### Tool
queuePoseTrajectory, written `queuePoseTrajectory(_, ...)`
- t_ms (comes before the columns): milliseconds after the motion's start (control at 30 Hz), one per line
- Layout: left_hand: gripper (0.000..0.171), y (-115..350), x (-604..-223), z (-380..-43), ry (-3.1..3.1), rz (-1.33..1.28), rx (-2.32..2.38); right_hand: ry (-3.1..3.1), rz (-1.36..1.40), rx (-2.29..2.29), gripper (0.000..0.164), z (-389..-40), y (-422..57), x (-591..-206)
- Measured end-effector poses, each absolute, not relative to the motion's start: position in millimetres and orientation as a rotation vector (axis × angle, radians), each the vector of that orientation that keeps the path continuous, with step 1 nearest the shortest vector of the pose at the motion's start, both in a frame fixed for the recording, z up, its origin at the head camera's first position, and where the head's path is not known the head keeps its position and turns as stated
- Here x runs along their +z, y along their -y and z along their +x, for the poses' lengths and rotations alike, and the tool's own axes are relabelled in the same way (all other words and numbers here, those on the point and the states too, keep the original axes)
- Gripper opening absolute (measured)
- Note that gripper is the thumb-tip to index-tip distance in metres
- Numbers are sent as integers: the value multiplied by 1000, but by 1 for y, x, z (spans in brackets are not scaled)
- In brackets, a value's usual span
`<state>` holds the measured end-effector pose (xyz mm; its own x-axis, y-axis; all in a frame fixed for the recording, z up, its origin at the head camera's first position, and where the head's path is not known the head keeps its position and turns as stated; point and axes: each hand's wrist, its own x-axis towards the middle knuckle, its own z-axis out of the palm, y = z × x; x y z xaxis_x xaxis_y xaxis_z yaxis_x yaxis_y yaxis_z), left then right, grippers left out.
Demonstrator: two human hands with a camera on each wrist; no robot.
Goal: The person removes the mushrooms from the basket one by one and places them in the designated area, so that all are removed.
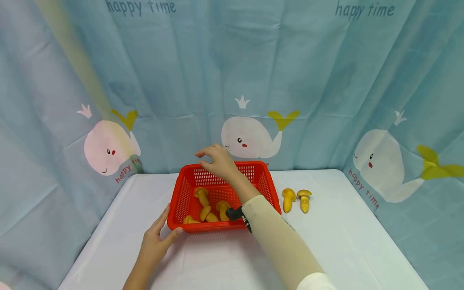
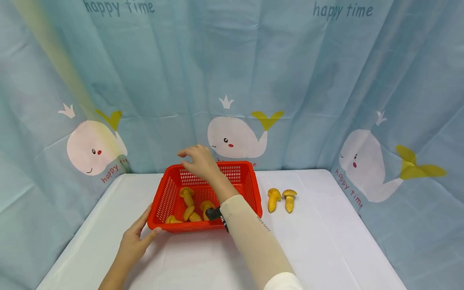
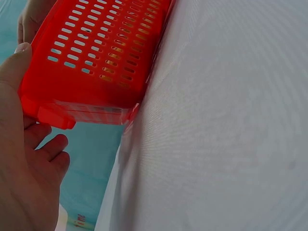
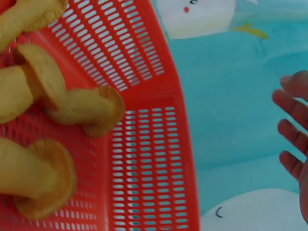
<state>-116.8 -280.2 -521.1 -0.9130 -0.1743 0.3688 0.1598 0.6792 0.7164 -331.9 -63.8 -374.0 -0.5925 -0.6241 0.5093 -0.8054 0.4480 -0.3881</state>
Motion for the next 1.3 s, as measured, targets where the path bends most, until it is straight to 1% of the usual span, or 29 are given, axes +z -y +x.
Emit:
queuePoseTrajectory(200, 89, 279, -519, -117, 2479, 2, -1130, 2492, 1166, 976, 25, -345, 67, -391)
queuePoseTrajectory(600, 89, 280, -518, -117, 2482, 11, -1132, 2636, 1205, 1291, 31, -360, 77, -420)
queuePoseTrajectory(833, 88, 280, -518, -117, 2477, -5, -1126, 2752, 1278, 1193, 32, -362, 83, -436)
queuePoseTrajectory(967, 88, 280, -515, -117, 2487, 2, -1106, 2803, 1308, 1018, 33, -364, 87, -445)
queuePoseTrajectory(1067, 88, 280, -513, -117, 2494, 18, -1104, 2803, 1353, 877, 33, -364, 91, -449)
queuePoseTrajectory(1300, 87, 280, -518, -117, 2485, 23, -1121, 2864, 1376, 778, 32, -361, 91, -456)
